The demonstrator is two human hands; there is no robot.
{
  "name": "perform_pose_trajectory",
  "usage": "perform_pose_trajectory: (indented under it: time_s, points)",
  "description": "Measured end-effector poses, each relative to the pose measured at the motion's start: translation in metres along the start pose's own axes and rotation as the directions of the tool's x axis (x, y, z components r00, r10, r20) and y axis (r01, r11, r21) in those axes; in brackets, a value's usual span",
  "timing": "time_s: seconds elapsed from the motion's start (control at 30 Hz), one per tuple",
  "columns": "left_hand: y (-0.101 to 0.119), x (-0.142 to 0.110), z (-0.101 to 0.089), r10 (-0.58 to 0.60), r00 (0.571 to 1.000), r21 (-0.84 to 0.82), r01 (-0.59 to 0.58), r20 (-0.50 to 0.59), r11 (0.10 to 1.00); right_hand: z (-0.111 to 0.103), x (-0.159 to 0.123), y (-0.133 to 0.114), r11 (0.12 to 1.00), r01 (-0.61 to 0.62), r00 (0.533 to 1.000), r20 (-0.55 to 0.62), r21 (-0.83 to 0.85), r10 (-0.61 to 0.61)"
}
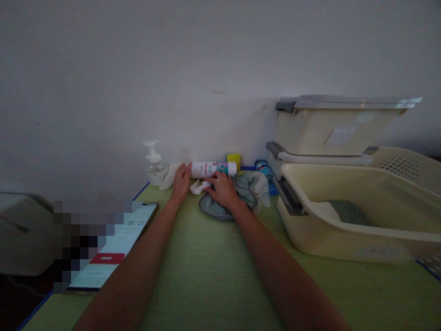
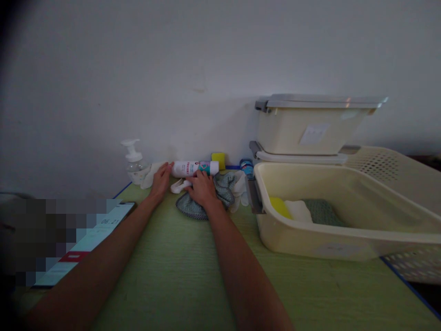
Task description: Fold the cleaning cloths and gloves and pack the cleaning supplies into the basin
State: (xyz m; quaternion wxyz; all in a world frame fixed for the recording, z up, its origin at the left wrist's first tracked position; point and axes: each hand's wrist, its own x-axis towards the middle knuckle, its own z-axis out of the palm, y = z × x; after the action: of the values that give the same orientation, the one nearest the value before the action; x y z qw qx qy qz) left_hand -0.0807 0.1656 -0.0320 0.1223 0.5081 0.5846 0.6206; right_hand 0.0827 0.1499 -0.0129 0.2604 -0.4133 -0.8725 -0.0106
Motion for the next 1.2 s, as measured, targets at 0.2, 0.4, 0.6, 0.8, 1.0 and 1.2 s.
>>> perform_pose_trajectory:
  time_s: [0.2,0.4,0.6,0.8,1.0,1.2]
  points:
    - [0.001,-0.001,0.001,0.019,1.000,0.026,-0.019,-0.015,0.999,0.002,0.001,0.002,0.999,0.011,1.000,-0.005,0.045,-0.011]
    - [0.004,-0.001,0.000,0.058,0.998,0.037,-0.057,-0.020,0.998,0.001,0.001,0.001,0.995,0.004,1.000,-0.029,0.095,-0.001]
    - [0.005,-0.002,0.000,0.076,0.996,0.030,-0.075,-0.048,0.997,0.000,0.002,0.001,0.989,0.003,0.998,-0.069,0.150,0.007]
    - [0.006,-0.003,0.000,0.086,0.992,0.033,-0.083,-0.089,0.996,0.002,0.002,0.003,0.983,-0.001,0.992,-0.128,0.186,0.025]
    - [0.011,-0.007,-0.002,0.096,0.990,0.043,-0.092,-0.106,0.995,0.002,0.002,0.004,0.982,0.016,0.983,-0.184,0.188,0.019]
    - [0.014,-0.009,-0.002,0.116,0.987,0.053,-0.111,-0.115,0.992,0.002,0.003,0.003,0.990,0.020,0.978,-0.206,0.143,0.010]
